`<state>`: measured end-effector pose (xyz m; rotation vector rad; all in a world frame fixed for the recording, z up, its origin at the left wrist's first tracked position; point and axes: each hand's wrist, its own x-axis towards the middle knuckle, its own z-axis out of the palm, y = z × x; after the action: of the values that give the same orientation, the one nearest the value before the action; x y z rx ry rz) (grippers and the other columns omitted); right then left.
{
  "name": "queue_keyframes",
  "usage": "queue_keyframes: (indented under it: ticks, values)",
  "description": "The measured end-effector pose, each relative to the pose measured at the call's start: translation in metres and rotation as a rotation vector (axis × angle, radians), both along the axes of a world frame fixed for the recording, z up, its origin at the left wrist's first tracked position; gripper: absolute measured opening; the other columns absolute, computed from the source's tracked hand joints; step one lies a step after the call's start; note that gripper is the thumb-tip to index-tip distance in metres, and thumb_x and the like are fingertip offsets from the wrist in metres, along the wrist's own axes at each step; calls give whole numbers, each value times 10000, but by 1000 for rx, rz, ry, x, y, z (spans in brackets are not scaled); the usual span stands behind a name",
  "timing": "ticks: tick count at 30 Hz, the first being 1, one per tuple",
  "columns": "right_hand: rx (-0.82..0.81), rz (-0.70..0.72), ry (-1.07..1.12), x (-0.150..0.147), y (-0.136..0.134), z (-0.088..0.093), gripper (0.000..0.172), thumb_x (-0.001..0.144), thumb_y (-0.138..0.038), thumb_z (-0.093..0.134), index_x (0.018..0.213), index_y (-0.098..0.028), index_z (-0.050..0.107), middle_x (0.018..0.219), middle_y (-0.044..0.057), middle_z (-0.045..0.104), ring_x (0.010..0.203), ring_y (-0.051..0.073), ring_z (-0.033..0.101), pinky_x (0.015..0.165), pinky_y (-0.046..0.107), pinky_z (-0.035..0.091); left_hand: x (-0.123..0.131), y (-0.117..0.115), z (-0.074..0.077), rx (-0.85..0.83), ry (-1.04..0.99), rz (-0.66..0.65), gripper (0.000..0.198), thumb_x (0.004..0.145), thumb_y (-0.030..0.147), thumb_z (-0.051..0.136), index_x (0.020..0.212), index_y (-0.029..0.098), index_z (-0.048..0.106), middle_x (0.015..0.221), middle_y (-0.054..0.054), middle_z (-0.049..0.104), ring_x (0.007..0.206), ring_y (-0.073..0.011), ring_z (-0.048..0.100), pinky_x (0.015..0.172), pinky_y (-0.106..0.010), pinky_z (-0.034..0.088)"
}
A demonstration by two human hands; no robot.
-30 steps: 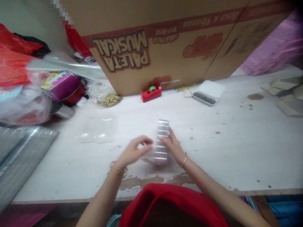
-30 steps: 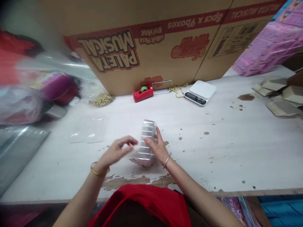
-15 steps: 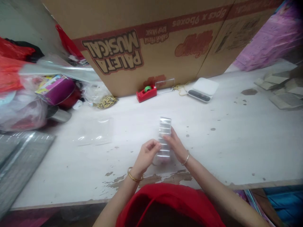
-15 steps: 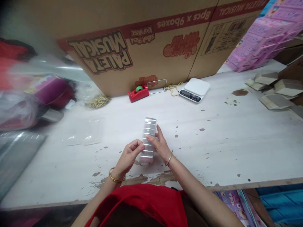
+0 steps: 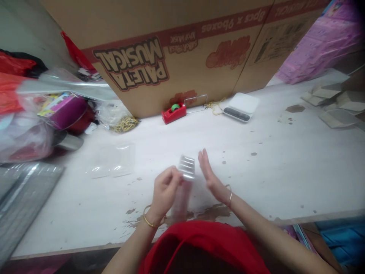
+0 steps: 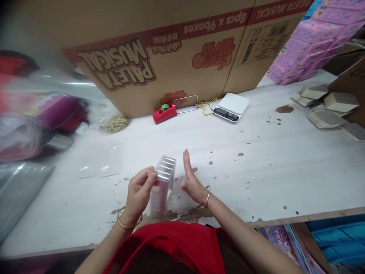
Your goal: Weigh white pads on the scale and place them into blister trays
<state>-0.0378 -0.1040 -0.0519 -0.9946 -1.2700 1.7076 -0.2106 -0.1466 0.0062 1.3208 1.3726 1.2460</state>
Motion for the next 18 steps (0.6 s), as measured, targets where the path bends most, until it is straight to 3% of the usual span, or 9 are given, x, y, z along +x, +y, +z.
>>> queue_keyframes:
  ticks: [2, 4, 6, 8, 11, 14, 18]
  values:
    - [103, 75, -40, -5, -10, -1, 1395, 427, -686, 866, 1565, -376, 122, 1657, 28, 71, 1516, 341, 40, 1204, 539, 120, 7, 5, -4, -139, -186, 148, 435, 873, 508, 622, 619, 183, 486, 613, 19, 453, 582, -116, 390, 563, -239, 359]
    - [129, 73, -47, -11, -14, -2, 1351, 568, -555, 877, 1566, -384, -17, 1645, 77, 85, 1481, 362, 196, 1179, 566, 199, 11, 10, -10, -206, -286, 187, 448, 841, 540, 651, 629, 176, 500, 619, 25, 460, 584, -105, 382, 565, -224, 362]
    - [70, -12, 0, -15, -13, -4, 1242, 698, -472, 818, 1560, -382, -72, 1583, 124, 216, 1349, 339, 431, 1108, 545, 356, 11, 11, -15, -215, -317, 129, 440, 849, 556, 634, 657, 170, 544, 642, 16, 498, 617, -109, 425, 603, -225, 391]
    - [12, -85, 42, -16, -9, -6, 1182, 723, -429, 798, 1567, -359, -27, 1498, 128, 339, 1248, 308, 523, 1061, 509, 426, 9, 10, -16, -232, -298, -12, 399, 864, 534, 629, 713, 165, 604, 684, -3, 553, 680, -126, 492, 671, -238, 425]
    - [3, -105, 1, -10, -4, -7, 1041, 710, -389, 811, 1541, -311, 190, 1443, 100, 434, 1309, 299, 467, 1115, 479, 376, 4, 7, -14, -273, -258, -152, 297, 850, 430, 684, 750, 154, 641, 729, -21, 605, 737, -140, 543, 724, -248, 438]
    - [-18, -70, -45, -6, -3, -6, 886, 721, -399, 804, 1467, -290, 338, 1448, 86, 466, 1346, 293, 434, 1118, 450, 375, 3, 7, -15, -266, -297, -93, 267, 824, 381, 718, 720, 153, 626, 706, -6, 590, 701, -121, 524, 696, -235, 422]
    - [-103, -29, -8, -8, -4, -1, 845, 761, -424, 753, 1476, -293, 323, 1400, 82, 538, 1251, 284, 536, 1018, 429, 468, 8, 9, -21, -270, -408, 19, 291, 737, 342, 795, 685, 161, 573, 685, 19, 548, 665, -100, 484, 668, -219, 411]
